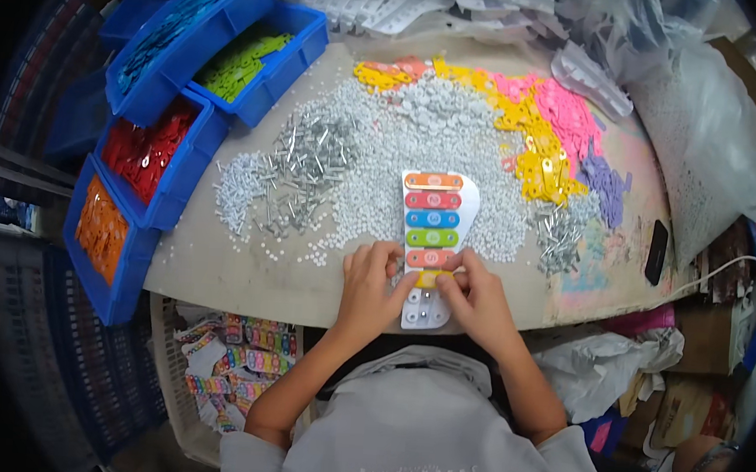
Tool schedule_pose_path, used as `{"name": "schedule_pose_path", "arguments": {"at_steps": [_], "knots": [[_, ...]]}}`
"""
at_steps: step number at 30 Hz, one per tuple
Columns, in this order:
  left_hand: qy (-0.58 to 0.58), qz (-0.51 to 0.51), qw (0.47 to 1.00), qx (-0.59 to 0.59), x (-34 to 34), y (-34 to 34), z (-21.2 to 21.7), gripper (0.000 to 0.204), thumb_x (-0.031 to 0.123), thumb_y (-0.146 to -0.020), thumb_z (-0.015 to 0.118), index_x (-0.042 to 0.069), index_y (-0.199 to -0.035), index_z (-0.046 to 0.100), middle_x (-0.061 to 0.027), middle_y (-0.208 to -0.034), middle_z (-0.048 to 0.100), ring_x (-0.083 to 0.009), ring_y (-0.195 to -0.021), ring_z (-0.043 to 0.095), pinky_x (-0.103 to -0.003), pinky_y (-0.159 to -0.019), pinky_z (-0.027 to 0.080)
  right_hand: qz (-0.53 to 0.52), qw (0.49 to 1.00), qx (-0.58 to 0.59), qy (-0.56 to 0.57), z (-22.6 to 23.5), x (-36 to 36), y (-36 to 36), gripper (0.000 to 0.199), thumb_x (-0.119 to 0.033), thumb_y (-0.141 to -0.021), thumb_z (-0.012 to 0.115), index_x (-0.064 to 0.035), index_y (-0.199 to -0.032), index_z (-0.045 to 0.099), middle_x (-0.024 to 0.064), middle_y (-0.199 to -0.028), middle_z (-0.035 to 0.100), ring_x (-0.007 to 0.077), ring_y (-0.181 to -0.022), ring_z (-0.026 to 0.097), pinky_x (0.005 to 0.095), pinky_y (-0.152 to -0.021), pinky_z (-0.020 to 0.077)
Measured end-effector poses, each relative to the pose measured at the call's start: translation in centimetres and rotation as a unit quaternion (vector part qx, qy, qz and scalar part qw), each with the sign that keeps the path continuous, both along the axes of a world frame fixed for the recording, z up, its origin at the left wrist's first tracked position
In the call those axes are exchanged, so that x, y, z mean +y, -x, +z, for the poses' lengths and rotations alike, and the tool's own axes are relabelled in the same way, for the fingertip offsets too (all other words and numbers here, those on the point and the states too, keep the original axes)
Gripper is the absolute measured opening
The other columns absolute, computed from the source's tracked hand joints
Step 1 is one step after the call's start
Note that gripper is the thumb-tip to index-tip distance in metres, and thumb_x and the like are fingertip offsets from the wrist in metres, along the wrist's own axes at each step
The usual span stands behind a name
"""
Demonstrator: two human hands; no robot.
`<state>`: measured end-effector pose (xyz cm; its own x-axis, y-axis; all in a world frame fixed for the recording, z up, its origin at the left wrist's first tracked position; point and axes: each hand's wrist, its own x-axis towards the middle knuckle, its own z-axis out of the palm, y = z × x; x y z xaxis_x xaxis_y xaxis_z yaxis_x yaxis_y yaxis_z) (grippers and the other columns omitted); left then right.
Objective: Assembling a toy xylophone by attaching colorful metal keys to a white plastic base using pins.
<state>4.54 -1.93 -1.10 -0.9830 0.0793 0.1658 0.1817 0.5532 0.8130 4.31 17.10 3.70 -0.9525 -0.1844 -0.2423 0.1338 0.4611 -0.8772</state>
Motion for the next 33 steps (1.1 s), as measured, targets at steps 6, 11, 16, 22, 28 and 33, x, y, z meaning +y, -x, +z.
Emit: {"name": "schedule_pose_path", "arguments": {"at_steps": [6, 11, 16, 22, 28, 33], "knots": [[-0.003, -0.005, 1.000, -0.021, 0.2, 0.9, 0.6, 0.032, 0.014, -0.080, 0.077, 0.007, -0.103, 0.056, -0.0029, -0.083, 0.052, -0.0204, -0.081, 0.050, -0.036, -0.084, 0.035, -0.023, 1.000, 0.006, 0.007, -1.1, 0.8, 0.6, 0.016, -0.013, -0.096, 0.064, -0.0022, -0.097, 0.052, 0.0078, -0.057, 0.057, 0.0116, -0.050, 0.052, 0.0300, -0.049, 0.0372], [0.003, -0.018, 0.999, -0.026, 0.2, 0.8, 0.7, 0.030, 0.013, -0.079, 0.078, 0.009, -0.101, 0.057, -0.0013, -0.082, 0.051, -0.0186, -0.081, 0.049, -0.035, -0.085, 0.034, -0.047, 0.999, -0.018, 0.021, -2.3, 1.7, 0.3, 0.015, -0.010, -0.095, 0.067, -0.0034, -0.092, 0.053, -0.0036, -0.060, 0.053, 0.0001, -0.057, 0.043, 0.0222, -0.051, 0.0317], [0.000, -0.017, 0.999, -0.037, 0.1, 0.4, 0.5, 0.027, 0.013, -0.080, 0.077, 0.009, -0.100, 0.058, -0.0009, -0.083, 0.052, -0.0175, -0.081, 0.050, -0.035, -0.085, 0.034, -0.056, 0.996, -0.022, 0.058, -3.4, 1.9, -0.1, 0.019, -0.014, -0.095, 0.067, -0.0033, -0.086, 0.054, -0.0036, -0.062, 0.053, 0.0009, -0.057, 0.043, 0.0225, -0.050, 0.0326], [-0.082, 0.004, 0.996, -0.035, -0.5, 0.2, -0.2, 0.020, 0.012, -0.086, 0.073, 0.003, -0.098, 0.060, -0.0045, -0.087, 0.057, -0.0177, -0.081, 0.053, -0.032, -0.078, 0.042, -0.113, 0.989, 0.037, 0.089, -3.9, 2.4, -0.9, 0.021, -0.016, -0.096, 0.067, -0.0025, -0.085, 0.056, -0.0039, -0.061, 0.052, 0.0009, -0.057, 0.041, 0.0223, -0.049, 0.0310], [-0.068, 0.077, 0.995, 0.001, -2.4, 0.0, 0.4, 0.005, 0.008, -0.089, 0.068, 0.004, -0.091, 0.065, -0.0054, -0.085, 0.062, -0.0228, -0.079, 0.055, -0.035, -0.079, 0.043, -0.193, 0.971, 0.127, 0.057, -4.9, 3.9, -0.7, 0.020, -0.014, -0.097, 0.066, -0.0029, -0.084, 0.056, -0.0047, -0.060, 0.051, 0.0007, -0.056, 0.040, 0.0207, -0.049, 0.0293], [-0.045, 0.043, 0.997, 0.036, -2.5, 0.0, 0.2, 0.005, 0.007, -0.089, 0.069, 0.005, -0.087, 0.065, -0.0056, -0.078, 0.061, -0.0245, -0.078, 0.054, -0.036, -0.077, 0.040, -0.220, 0.960, 0.164, 0.050, -5.6, 4.4, -0.5, 0.021, -0.014, -0.098, 0.065, -0.0028, -0.083, 0.056, -0.0049, -0.059, 0.050, 0.0004, -0.056, 0.039, 0.0210, -0.049, 0.0290]]}}
